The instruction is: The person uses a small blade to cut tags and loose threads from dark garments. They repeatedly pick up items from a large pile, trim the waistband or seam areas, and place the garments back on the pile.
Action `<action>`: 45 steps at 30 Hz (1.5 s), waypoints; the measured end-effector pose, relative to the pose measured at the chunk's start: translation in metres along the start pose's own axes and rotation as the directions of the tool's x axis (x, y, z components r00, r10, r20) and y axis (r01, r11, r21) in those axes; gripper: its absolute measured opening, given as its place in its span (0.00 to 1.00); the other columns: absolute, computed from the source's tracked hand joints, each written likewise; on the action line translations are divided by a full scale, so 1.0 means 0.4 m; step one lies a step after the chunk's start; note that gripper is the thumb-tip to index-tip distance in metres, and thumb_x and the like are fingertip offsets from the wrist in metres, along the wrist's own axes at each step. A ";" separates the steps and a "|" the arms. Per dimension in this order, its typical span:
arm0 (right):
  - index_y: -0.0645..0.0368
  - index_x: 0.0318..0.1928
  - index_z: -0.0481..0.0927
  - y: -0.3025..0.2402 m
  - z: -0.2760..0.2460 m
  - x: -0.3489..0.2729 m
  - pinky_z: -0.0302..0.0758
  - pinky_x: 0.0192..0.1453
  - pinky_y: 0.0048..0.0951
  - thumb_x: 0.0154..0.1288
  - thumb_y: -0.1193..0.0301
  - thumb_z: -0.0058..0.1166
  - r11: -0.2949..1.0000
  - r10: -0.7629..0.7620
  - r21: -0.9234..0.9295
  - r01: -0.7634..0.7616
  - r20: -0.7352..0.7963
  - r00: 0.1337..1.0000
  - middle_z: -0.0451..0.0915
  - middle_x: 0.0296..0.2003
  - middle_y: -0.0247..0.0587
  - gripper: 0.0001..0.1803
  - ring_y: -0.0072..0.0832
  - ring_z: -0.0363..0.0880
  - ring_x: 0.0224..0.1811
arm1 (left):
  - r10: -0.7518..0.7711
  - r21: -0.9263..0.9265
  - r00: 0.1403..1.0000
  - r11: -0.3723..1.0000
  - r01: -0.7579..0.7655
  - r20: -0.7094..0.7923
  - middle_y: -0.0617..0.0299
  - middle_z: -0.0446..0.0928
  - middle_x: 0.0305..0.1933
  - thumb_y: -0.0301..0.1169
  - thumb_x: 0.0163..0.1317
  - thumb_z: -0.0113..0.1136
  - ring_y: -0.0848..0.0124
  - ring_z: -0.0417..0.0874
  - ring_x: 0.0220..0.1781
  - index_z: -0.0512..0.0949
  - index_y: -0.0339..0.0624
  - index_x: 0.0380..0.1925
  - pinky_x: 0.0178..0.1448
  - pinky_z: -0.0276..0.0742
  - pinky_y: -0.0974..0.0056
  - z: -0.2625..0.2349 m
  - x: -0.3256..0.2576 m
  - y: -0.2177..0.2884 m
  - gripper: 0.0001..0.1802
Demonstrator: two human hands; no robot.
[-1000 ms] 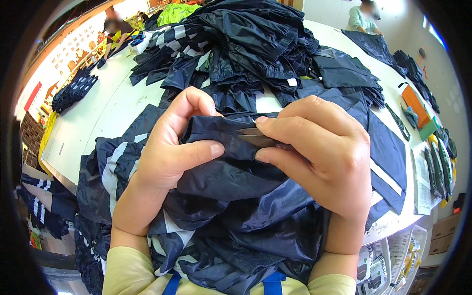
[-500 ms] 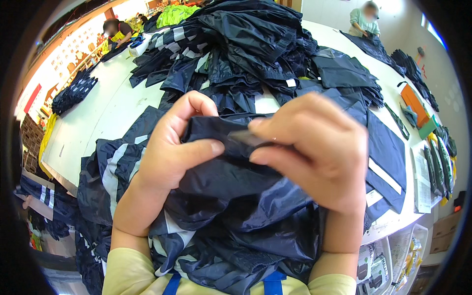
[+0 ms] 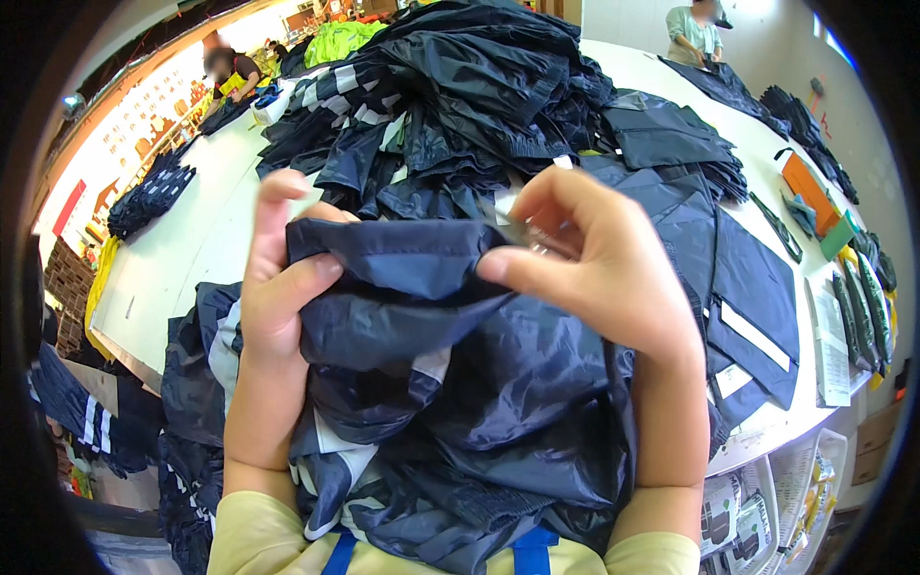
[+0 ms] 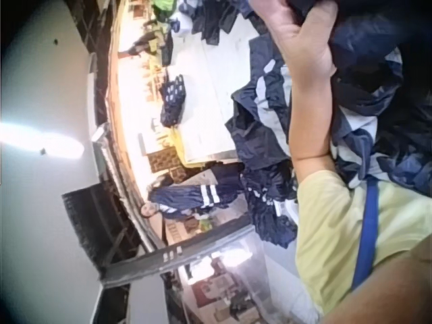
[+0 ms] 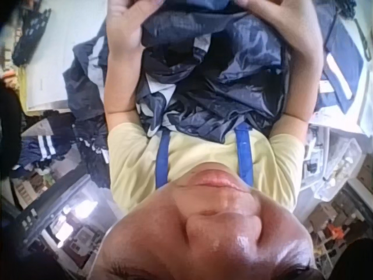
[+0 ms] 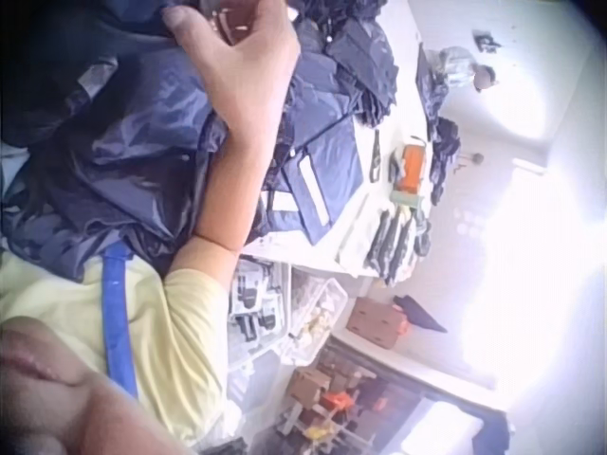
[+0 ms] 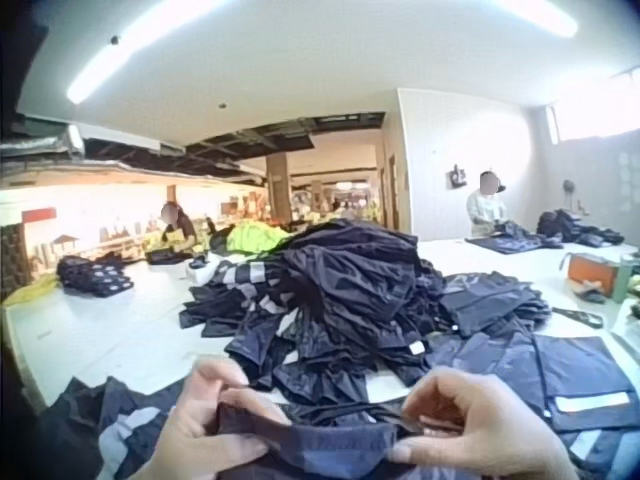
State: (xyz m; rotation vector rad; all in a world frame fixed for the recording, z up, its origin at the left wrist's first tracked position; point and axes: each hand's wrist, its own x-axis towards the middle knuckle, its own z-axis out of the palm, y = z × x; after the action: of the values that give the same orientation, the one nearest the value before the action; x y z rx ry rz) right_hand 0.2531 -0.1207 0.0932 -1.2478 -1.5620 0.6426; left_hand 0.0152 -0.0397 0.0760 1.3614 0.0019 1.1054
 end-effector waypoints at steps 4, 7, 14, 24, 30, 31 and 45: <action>0.62 0.32 0.72 -0.002 0.010 0.013 0.63 0.30 0.11 0.55 0.81 0.56 0.951 0.082 0.298 -0.082 0.015 0.997 0.74 0.27 0.25 0.06 0.08 0.66 0.27 | 0.474 0.652 0.758 0.406 -0.640 0.448 0.46 0.72 0.55 0.37 0.51 0.68 0.61 0.74 0.51 0.71 0.43 0.45 0.59 0.68 0.60 -0.045 0.037 0.022 0.23; 0.60 0.33 0.72 -0.019 0.012 0.000 0.59 0.30 0.10 0.54 0.84 0.53 0.956 0.010 0.294 0.022 -0.105 0.994 0.73 0.27 0.23 0.08 0.06 0.65 0.27 | 0.214 0.833 0.806 -0.193 -0.519 0.552 0.47 0.68 0.60 0.45 0.38 0.73 0.52 0.67 0.60 0.79 0.45 0.29 0.63 0.63 0.56 0.014 0.013 0.115 0.21; 0.60 0.33 0.70 -0.034 0.024 -0.012 0.56 0.31 0.10 0.53 0.87 0.51 0.977 -0.079 0.172 0.127 -0.263 0.962 0.66 0.26 0.21 0.10 0.07 0.60 0.27 | 0.277 0.594 0.563 -0.617 -0.517 0.778 0.72 0.77 0.40 0.32 0.44 0.63 0.68 0.73 0.45 0.70 0.60 0.29 0.61 0.56 0.54 -0.019 -0.037 0.112 0.13; 0.59 0.31 0.68 -0.033 0.024 -0.022 0.54 0.29 0.12 0.51 0.87 0.49 0.988 -0.154 -0.038 0.150 -0.283 0.947 0.65 0.24 0.23 0.10 0.08 0.59 0.25 | 0.374 0.648 0.533 -0.508 -0.567 0.759 0.73 0.69 0.29 0.32 0.39 0.55 0.69 0.70 0.36 0.70 0.58 0.24 0.46 0.61 0.58 -0.013 -0.108 0.116 0.09; 0.59 0.30 0.67 -0.031 0.024 -0.028 0.52 0.29 0.12 0.49 0.86 0.49 0.987 -0.138 -0.121 0.109 -0.259 0.956 0.63 0.24 0.24 0.10 0.09 0.58 0.25 | 0.443 0.605 0.413 -0.547 -0.579 0.796 0.76 0.67 0.27 0.34 0.38 0.52 0.70 0.67 0.37 0.67 0.60 0.19 0.45 0.61 0.58 -0.021 -0.124 0.099 0.06; 0.59 0.29 0.67 -0.033 0.024 -0.027 0.52 0.29 0.12 0.49 0.86 0.48 0.985 -0.155 -0.116 0.129 -0.256 0.954 0.63 0.23 0.23 0.10 0.09 0.58 0.25 | 0.529 0.701 0.461 -0.496 -0.513 0.712 0.76 0.67 0.27 0.34 0.38 0.52 0.71 0.66 0.37 0.67 0.60 0.19 0.45 0.61 0.58 0.002 -0.132 0.083 0.06; 0.66 0.45 0.76 -0.067 -0.069 0.003 0.59 0.22 0.13 0.59 0.59 0.56 0.971 -0.236 -0.085 0.225 -0.167 0.957 0.78 0.34 0.34 0.22 0.10 0.62 0.19 | -0.262 0.512 0.592 0.803 -0.304 0.762 0.44 0.62 0.65 0.29 0.50 0.62 0.44 0.63 0.67 0.73 0.44 0.32 0.69 0.45 0.30 0.069 -0.113 -0.038 0.09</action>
State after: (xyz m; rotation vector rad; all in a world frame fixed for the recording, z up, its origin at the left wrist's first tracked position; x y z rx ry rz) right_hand 0.2678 -0.1329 0.1265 -1.1156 -1.5595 0.3248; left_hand 0.0167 -0.0860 0.0464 2.3865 -0.3732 0.3724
